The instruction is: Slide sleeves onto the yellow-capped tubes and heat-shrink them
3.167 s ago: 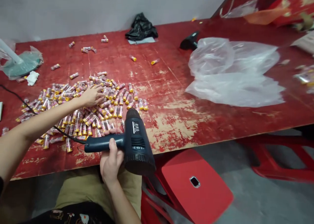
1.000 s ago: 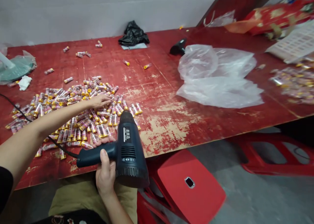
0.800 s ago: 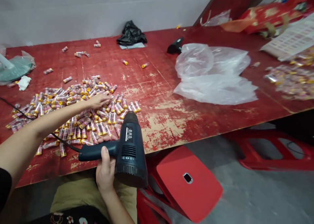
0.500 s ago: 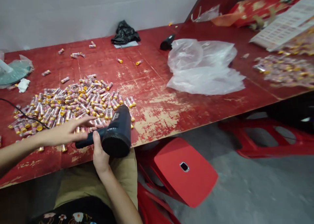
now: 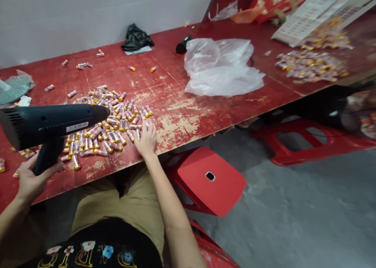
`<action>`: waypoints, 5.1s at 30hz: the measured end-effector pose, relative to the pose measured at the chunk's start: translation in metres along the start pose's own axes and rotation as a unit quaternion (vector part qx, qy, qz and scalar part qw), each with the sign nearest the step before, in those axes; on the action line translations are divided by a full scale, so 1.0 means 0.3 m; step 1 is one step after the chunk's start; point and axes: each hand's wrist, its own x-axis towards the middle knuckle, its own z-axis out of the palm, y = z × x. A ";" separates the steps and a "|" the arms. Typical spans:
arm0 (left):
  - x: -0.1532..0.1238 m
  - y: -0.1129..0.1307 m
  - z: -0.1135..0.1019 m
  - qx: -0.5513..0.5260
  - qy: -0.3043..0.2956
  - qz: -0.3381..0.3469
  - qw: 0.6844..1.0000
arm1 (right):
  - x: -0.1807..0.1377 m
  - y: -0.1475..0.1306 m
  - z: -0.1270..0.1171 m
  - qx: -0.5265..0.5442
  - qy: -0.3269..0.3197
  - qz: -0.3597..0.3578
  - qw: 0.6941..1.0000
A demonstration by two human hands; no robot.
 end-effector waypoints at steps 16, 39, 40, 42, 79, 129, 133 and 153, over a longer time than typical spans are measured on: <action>-0.226 0.013 -0.128 -0.112 0.118 -0.034 0.986 | 0.008 0.023 0.180 -0.108 -0.079 -0.094 0.987; -0.314 0.052 -0.191 -0.163 0.185 0.045 0.968 | -0.421 0.359 -0.117 0.064 0.030 -0.041 0.997; -0.305 0.055 -0.189 -0.181 0.186 0.052 0.964 | -0.456 0.380 -0.106 0.075 0.038 -0.033 0.996; -0.288 0.060 -0.181 -0.215 0.195 0.074 0.954 | -0.534 0.422 -0.080 0.091 0.048 -0.011 0.995; -0.195 -0.088 -0.179 -0.239 0.103 0.060 0.964 | -0.720 0.289 -0.235 -0.049 0.022 -0.137 0.989; 0.139 -0.075 -0.009 -0.096 0.077 -0.104 0.987 | 0.115 0.199 0.054 0.023 -0.140 -0.246 0.959; 0.205 -0.045 -0.013 -0.112 0.064 -0.077 0.989 | 0.038 0.431 -0.029 -0.046 -0.029 -0.110 0.992; 0.317 0.108 0.002 -0.112 -0.027 -0.043 0.992 | 0.005 0.479 0.002 -0.115 0.022 -0.034 0.992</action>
